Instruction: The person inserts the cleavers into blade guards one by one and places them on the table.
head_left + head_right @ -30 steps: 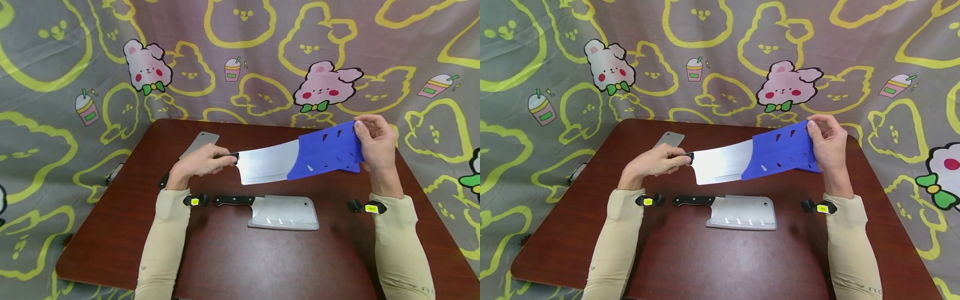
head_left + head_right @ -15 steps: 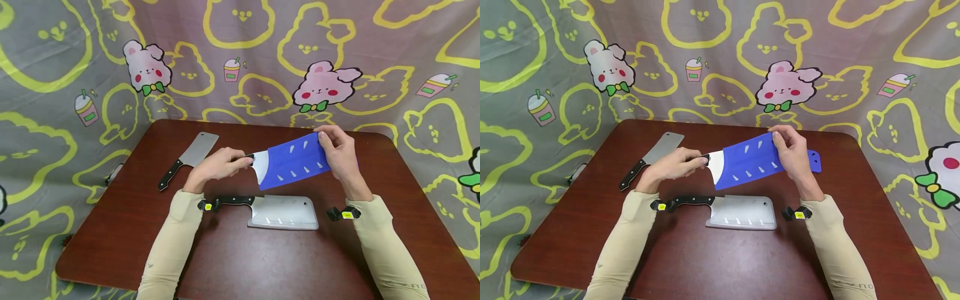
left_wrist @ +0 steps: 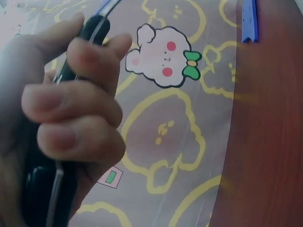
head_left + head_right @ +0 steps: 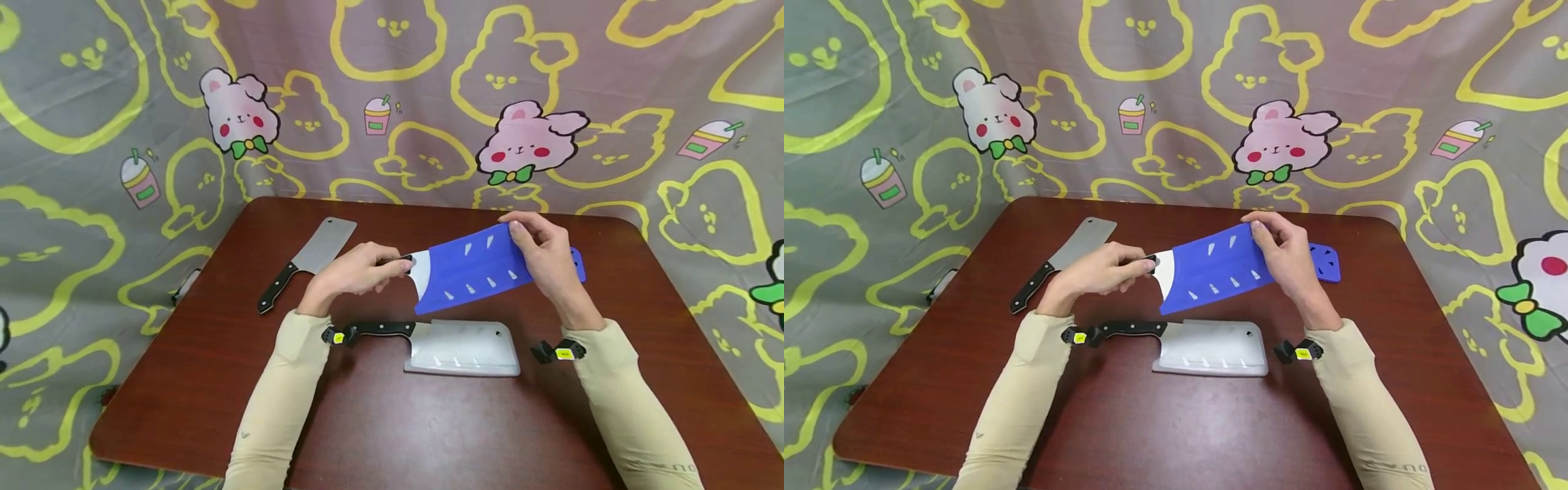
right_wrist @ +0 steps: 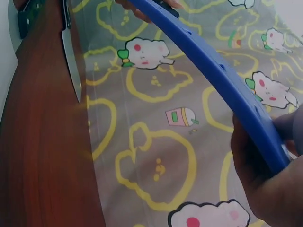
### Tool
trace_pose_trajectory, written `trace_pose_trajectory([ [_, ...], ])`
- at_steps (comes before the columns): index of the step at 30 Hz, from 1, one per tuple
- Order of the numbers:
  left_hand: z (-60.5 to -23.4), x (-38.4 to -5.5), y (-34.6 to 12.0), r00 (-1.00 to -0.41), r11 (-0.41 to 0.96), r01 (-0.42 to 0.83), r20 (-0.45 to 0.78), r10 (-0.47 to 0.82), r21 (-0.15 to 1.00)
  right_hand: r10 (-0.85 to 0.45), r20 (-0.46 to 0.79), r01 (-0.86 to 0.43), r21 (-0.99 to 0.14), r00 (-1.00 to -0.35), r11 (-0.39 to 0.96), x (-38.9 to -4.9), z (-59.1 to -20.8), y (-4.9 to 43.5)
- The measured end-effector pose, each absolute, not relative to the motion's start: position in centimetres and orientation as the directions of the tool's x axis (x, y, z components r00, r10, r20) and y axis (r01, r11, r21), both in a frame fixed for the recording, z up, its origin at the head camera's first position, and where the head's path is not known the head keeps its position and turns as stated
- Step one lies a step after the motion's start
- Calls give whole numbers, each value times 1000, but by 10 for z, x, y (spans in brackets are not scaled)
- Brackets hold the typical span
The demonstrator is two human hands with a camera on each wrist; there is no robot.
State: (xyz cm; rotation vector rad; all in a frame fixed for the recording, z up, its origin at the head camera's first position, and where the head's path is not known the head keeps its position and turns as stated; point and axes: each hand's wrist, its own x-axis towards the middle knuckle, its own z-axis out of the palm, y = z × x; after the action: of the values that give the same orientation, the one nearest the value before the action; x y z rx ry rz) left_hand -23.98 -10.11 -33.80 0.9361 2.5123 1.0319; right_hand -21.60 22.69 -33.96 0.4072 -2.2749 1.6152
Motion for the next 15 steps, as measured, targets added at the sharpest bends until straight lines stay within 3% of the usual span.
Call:
trace_pose_trajectory([
  [5,-341,-243,-105,-770,572,410,-67,634,710,-111,313,-328,-828,-943,454,-220,-341,235],
  [15,-349,-258,-112,-824,724,423,-101,558,546,-268,117,-253,-789,-956,559,-241,-373,240],
])
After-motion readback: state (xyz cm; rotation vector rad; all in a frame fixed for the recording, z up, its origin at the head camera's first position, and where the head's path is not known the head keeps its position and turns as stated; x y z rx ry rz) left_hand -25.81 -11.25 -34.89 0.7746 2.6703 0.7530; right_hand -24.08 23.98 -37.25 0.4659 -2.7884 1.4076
